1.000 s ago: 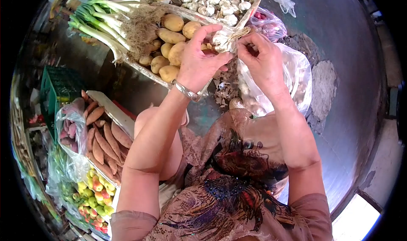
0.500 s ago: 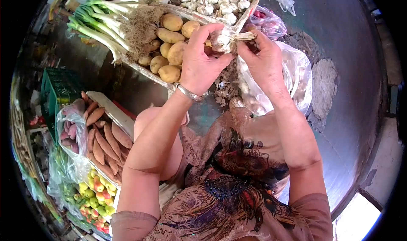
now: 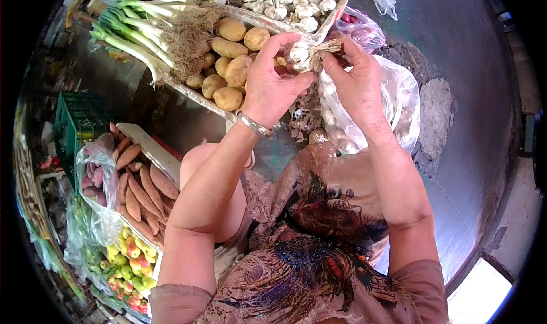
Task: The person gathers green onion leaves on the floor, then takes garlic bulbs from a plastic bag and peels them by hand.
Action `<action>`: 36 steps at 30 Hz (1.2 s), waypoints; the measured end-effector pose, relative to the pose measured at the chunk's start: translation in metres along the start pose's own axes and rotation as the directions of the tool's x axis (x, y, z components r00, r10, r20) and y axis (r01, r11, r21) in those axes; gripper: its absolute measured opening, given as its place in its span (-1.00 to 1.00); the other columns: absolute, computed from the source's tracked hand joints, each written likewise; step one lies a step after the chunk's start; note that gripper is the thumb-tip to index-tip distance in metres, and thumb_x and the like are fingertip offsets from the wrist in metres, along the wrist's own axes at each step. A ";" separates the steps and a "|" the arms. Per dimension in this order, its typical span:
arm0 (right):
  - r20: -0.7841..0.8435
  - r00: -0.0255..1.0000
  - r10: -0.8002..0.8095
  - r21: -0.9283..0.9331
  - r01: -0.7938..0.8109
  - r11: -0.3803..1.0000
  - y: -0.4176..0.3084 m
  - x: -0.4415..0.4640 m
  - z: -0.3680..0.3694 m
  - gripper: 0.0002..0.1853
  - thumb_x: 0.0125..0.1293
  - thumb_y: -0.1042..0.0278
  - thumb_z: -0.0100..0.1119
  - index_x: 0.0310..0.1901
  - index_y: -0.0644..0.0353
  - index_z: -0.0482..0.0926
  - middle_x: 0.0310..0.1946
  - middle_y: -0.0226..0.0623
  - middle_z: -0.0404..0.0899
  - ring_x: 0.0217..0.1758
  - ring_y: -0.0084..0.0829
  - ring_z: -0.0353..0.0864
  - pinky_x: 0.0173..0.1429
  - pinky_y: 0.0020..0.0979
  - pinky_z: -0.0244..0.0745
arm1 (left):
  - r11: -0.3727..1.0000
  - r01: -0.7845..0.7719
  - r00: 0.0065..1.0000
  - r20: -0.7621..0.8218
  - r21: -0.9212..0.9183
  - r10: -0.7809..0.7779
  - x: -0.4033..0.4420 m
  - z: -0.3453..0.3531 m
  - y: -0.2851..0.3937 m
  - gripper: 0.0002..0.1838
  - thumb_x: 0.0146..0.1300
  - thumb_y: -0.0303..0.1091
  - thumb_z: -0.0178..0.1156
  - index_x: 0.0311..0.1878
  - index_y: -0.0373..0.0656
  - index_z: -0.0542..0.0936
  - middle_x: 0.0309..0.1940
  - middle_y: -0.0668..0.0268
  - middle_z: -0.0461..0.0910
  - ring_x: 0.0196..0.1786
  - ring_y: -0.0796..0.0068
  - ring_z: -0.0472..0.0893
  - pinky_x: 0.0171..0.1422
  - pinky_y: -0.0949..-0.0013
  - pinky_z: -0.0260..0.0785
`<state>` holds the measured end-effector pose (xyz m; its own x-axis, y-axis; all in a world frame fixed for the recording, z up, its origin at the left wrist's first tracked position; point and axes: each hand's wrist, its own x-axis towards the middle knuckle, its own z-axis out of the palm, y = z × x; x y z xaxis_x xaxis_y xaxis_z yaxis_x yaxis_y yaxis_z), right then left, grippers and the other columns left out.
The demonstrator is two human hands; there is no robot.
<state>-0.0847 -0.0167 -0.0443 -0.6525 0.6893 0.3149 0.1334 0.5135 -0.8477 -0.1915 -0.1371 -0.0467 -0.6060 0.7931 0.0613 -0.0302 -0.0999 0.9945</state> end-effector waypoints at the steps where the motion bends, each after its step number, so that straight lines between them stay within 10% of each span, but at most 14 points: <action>1: 0.002 1.000 0.001 0.006 -0.001 1.000 0.000 0.000 0.000 -0.84 0.18 0.43 0.25 -0.33 0.35 0.51 -0.49 -0.20 0.54 -0.44 -0.40 0.51 -0.27 -0.38 0.44 | 0.998 0.043 0.999 0.010 -0.036 -0.043 0.000 0.000 0.001 -0.38 0.04 -0.60 0.36 0.21 -0.16 0.40 -0.17 0.36 0.50 -0.30 0.69 0.54 -0.31 0.59 0.47; 7: 0.132 0.971 0.198 0.278 -0.228 0.933 0.002 0.003 -0.003 -0.89 0.22 0.45 0.22 -0.30 0.30 0.56 -0.51 -0.47 0.54 -0.42 -0.72 0.40 -0.31 -0.56 0.37 | 0.972 0.160 0.987 0.061 -0.170 -0.152 0.004 -0.009 0.000 -0.38 0.06 -0.55 0.33 0.24 -0.14 0.41 -0.23 0.36 0.54 -0.40 0.66 0.54 -0.40 0.59 0.42; 23: 0.394 0.868 0.302 0.609 -0.492 0.622 0.007 0.006 -0.017 -0.90 0.29 0.38 0.16 -0.27 0.19 0.62 -0.50 -0.47 0.56 -0.47 -0.63 0.49 -0.25 -0.53 0.39 | 0.900 0.362 0.917 0.265 -0.244 -0.297 0.008 -0.026 0.011 -0.47 0.23 -0.35 -0.09 0.28 -0.31 0.35 0.08 0.15 0.55 0.05 0.29 0.61 0.05 0.19 0.51; 36: 0.372 0.862 0.343 0.695 -0.504 0.513 0.012 0.007 -0.021 -0.83 0.38 0.42 0.12 -0.08 0.26 0.60 -0.28 -0.41 0.62 -0.41 -0.61 0.48 -0.29 -0.53 0.45 | 0.773 0.353 0.890 0.443 -0.528 -0.104 0.012 -0.038 0.003 -0.35 0.09 -0.41 -0.05 0.34 -0.28 0.30 0.21 0.12 0.47 0.16 0.25 0.56 0.15 0.13 0.51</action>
<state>-0.0722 0.0048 -0.0429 -0.7945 0.5805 -0.1786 -0.1211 -0.4395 -0.8901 -0.2294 -0.1506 -0.0465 -0.1842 0.9828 -0.0110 -0.6566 -0.1147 0.7455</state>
